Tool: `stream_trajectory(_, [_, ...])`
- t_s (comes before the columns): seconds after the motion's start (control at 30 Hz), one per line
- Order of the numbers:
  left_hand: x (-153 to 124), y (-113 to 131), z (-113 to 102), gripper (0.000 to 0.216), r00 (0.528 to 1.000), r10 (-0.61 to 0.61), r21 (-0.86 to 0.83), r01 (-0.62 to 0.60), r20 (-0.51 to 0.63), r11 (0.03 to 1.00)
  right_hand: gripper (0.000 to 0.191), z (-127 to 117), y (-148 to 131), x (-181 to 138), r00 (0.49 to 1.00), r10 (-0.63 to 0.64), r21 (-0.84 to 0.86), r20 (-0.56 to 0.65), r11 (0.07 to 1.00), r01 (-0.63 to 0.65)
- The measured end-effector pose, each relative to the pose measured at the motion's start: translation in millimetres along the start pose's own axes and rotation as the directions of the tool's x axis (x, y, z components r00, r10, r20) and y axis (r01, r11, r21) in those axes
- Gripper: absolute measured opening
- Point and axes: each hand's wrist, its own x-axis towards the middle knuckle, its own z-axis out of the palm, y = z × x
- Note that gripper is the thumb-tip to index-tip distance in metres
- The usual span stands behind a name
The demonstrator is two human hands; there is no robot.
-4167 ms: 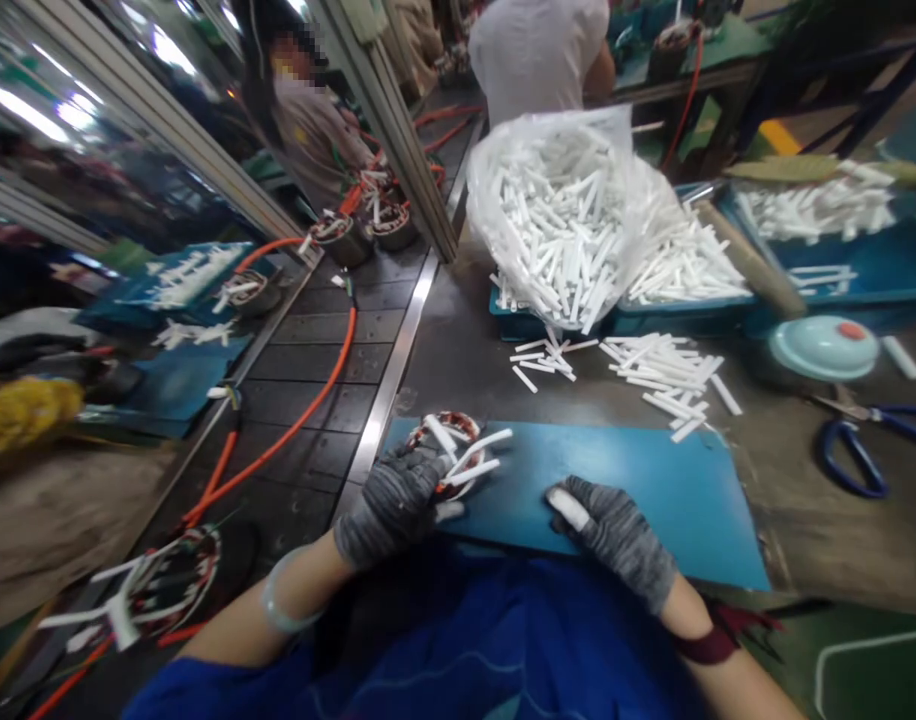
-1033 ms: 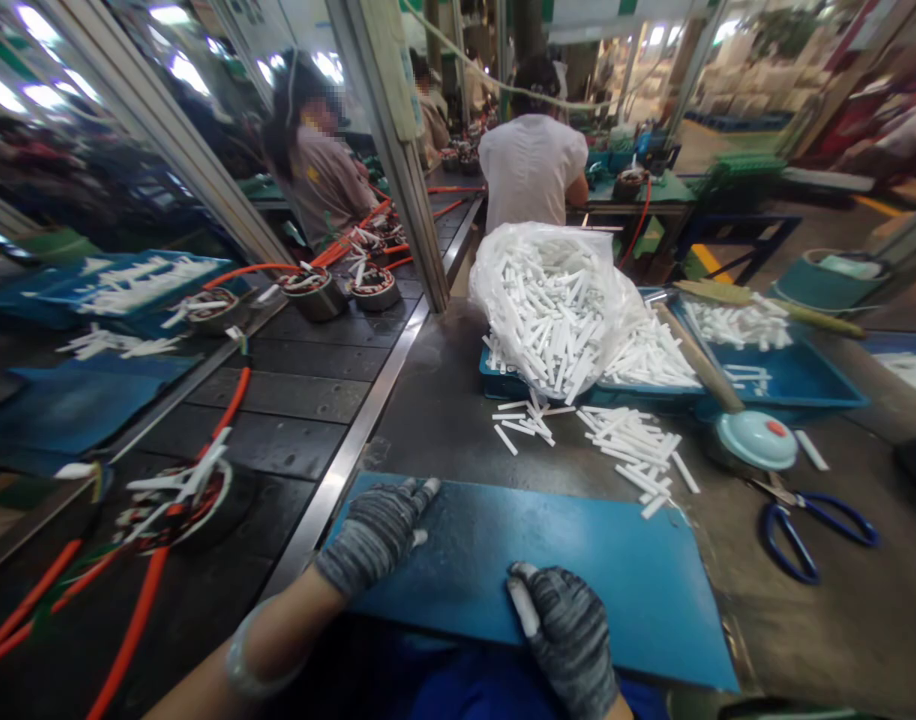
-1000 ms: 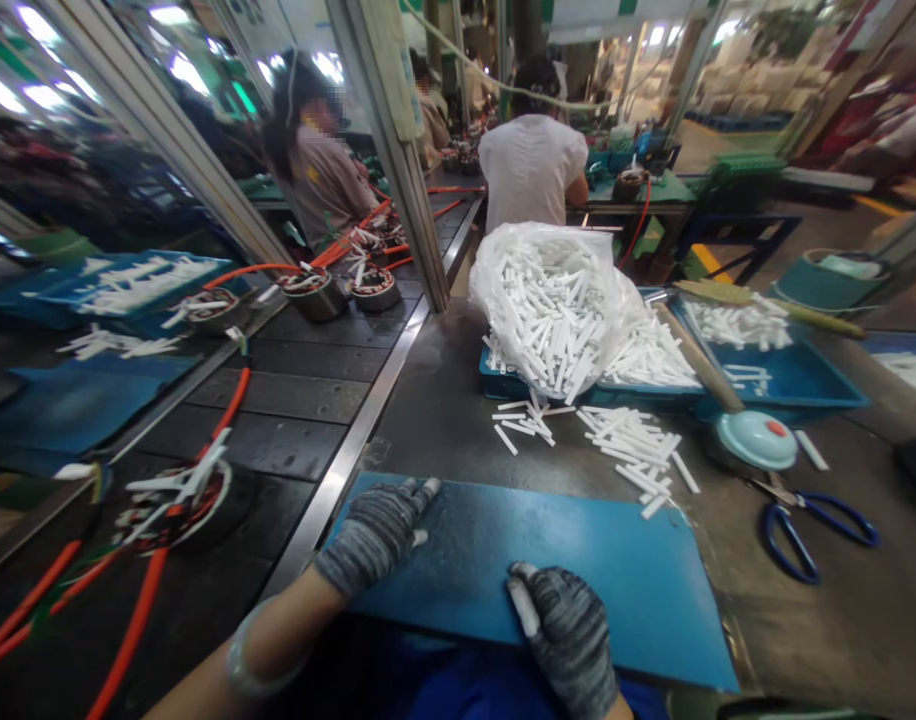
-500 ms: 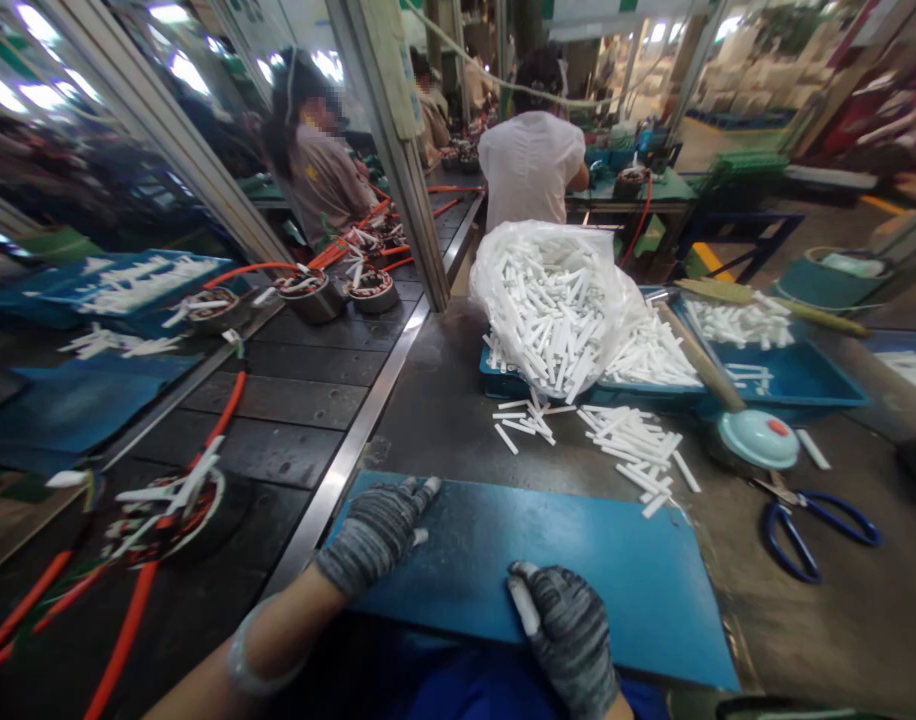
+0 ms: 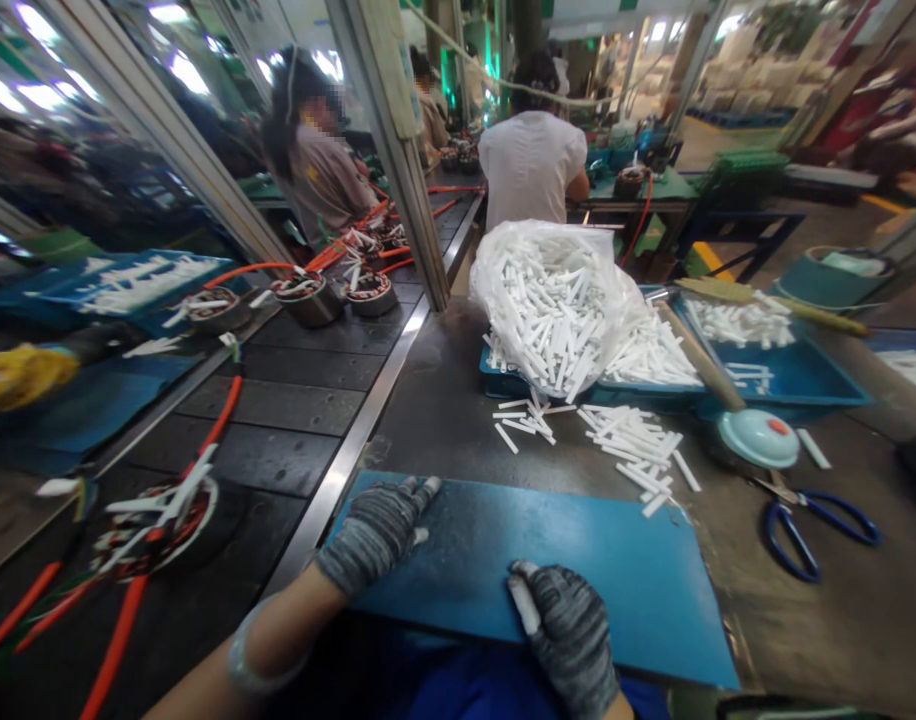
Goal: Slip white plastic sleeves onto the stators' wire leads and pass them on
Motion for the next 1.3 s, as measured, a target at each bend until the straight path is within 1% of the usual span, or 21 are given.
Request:
stream_trajectory(0.2, [-0.2, 0.5, 0.1, 0.070, 1.000, 0.000, -0.002, 0.000, -0.001, 1.000, 0.028, 2.4, 1.6, -4.4, 1.000, -0.001, 0.013, -0.002, 1.000, 0.001])
stream_trajectory(0.47, [-1.6, 0.9, 0.0, 0.070, 1.000, 0.014, -0.012, -0.014, -0.012, 1.000, 0.026, 5.0, 3.7, -13.1, 0.999, -0.006, -0.003, 0.040, 1.000, 0.006])
stream_trajectory(0.67, [-0.9, 1.2, -0.4, 0.068, 1.000, -0.004, 0.005, 0.004, -0.014, 1.000, 0.028, 2.4, 1.6, -6.6, 0.999, -0.025, -0.023, 0.024, 0.999, 0.026])
stream_trajectory(0.83, [0.3, 1.0, -1.4, 0.069, 1.000, 0.005, 0.005, -0.005, -0.010, 1.000, 0.027, 3.2, 2.6, -4.1, 1.000, -0.010, 0.005, 0.022, 1.000, 0.010])
stream_trajectory(0.97, [1.4, 0.5, -0.3, 0.069, 1.000, 0.004, -0.003, -0.004, -0.029, 1.000, 0.028, 2.3, 4.1, -2.4, 1.000, -0.029, -0.014, 0.004, 0.999, 0.029])
stream_trajectory(1.1, [2.7, 0.1, 0.7, 0.070, 0.999, 0.005, -0.008, -0.005, -0.036, 1.000, 0.029, 0.8, 4.6, 0.0, 0.999, -0.043, -0.022, 0.008, 0.999, 0.044])
stream_trajectory(1.2, [3.0, 0.4, 0.2, 0.070, 0.999, 0.011, -0.005, -0.011, -0.040, 1.000, 0.029, 2.0, 4.7, -0.7, 0.999, -0.032, -0.019, 0.004, 0.999, 0.032])
stream_trajectory(1.3, [2.6, 0.6, -0.5, 0.069, 0.999, 0.014, -0.006, -0.014, -0.050, 1.000, 0.027, 4.1, 5.2, -3.2, 0.999, -0.025, -0.006, 0.023, 1.000, 0.025])
